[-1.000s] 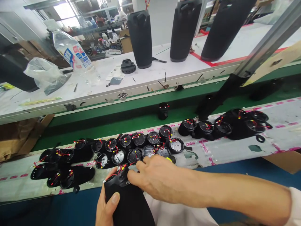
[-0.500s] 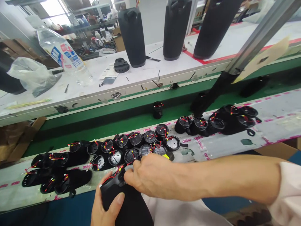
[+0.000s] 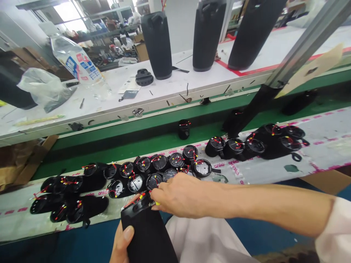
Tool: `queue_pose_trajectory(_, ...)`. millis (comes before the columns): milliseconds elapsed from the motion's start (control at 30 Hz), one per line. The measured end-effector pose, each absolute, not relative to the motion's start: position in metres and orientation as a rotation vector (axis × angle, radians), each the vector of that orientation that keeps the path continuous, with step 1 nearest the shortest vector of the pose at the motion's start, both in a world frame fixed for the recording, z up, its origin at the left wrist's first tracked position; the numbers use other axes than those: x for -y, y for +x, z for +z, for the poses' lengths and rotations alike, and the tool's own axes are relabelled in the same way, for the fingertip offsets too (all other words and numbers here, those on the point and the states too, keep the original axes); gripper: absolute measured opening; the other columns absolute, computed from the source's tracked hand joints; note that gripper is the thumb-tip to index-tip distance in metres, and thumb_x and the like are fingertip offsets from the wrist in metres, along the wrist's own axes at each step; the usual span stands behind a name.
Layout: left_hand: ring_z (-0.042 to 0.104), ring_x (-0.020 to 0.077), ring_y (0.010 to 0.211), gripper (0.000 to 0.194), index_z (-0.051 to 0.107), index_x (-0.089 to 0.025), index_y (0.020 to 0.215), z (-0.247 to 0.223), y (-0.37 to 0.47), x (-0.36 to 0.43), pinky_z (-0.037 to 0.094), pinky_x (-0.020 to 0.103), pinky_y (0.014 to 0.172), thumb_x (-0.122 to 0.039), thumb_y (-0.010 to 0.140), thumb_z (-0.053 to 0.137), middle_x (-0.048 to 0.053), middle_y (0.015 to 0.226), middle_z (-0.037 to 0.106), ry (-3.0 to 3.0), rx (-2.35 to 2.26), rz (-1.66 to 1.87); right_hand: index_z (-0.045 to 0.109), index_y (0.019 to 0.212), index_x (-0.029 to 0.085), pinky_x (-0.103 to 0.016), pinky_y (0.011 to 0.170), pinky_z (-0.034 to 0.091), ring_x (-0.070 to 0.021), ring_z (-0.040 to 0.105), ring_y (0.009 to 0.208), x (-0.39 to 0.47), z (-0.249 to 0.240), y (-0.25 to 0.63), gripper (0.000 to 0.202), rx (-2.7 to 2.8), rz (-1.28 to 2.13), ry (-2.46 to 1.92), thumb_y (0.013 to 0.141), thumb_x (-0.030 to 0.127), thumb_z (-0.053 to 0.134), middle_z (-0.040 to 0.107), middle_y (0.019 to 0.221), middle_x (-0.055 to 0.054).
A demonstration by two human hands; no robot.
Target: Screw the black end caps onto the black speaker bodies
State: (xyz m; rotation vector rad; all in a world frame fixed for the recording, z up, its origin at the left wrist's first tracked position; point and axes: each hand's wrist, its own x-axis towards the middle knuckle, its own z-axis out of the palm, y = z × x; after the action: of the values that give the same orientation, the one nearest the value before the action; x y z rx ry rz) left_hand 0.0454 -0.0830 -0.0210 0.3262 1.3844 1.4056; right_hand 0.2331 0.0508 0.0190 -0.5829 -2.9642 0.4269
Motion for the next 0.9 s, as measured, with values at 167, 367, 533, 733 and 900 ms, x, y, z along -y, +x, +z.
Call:
queue_pose_trajectory(167,0.072,0.0448,0.131,0.095,0.06,-0.024,0.155,-0.016,0.05,0.083,0.06,0.053,0.11,-0.057,0.071,0.087,0.014,0.129,0.082,0.299,-1.379,1.401,0.059,0.104,0.02,-0.038,0.052,0.017,-0.0154,0.052,0.059,-0.046,0.013,0.234,0.029,2.966,0.326,-0.497,0.122,0.038,0.044,0.065,0.081,0.001)
queue_pose_trajectory(367,0.071,0.0436,0.132,0.077,0.068,-0.028,0.145,-0.014,0.05,0.086,0.061,0.053,0.109,-0.058,0.076,0.082,0.01,0.129,0.082,0.339,-1.413,1.345,0.06,0.105,0.02,-0.038,0.052,0.021,-0.0156,0.049,0.058,-0.046,0.021,0.236,0.022,2.986,0.363,-0.478,0.12,0.03,0.047,0.064,0.083,0.001)
queue_pose_trajectory(533,0.071,0.0452,0.131,0.083,0.069,-0.025,0.142,-0.015,0.049,0.084,0.059,0.055,0.112,-0.064,0.071,0.085,0.012,0.13,0.081,0.454,-1.422,1.362,0.062,0.105,0.02,-0.037,0.053,0.023,-0.0149,0.05,0.059,-0.048,0.021,0.238,0.026,2.989,0.384,-0.437,0.121,0.034,0.047,0.064,0.083,0.001)
queue_pose_trajectory(733,0.071,0.0454,0.13,0.085,0.069,-0.023,0.141,-0.012,0.046,0.082,0.056,0.054,0.114,-0.064,0.069,0.087,0.013,0.125,0.083,0.496,-1.48,1.356,0.058,0.106,0.021,-0.038,0.053,0.018,-0.0164,0.046,0.058,-0.045,0.016,0.238,0.014,3.002,0.284,-0.487,0.116,0.027,0.053,0.062,0.081,0.001)
queue_pose_trajectory(900,0.071,0.0459,0.133,0.092,0.07,-0.023,0.137,-0.015,0.037,0.083,0.048,0.057,0.124,-0.07,0.061,0.094,0.014,0.131,0.081,0.548,-1.548,1.319,0.057,0.107,0.02,-0.038,0.054,0.017,-0.0165,0.044,0.056,-0.042,0.024,0.241,0.01,3.037,0.233,-0.437,0.108,0.011,0.053,0.061,0.08,0.0)
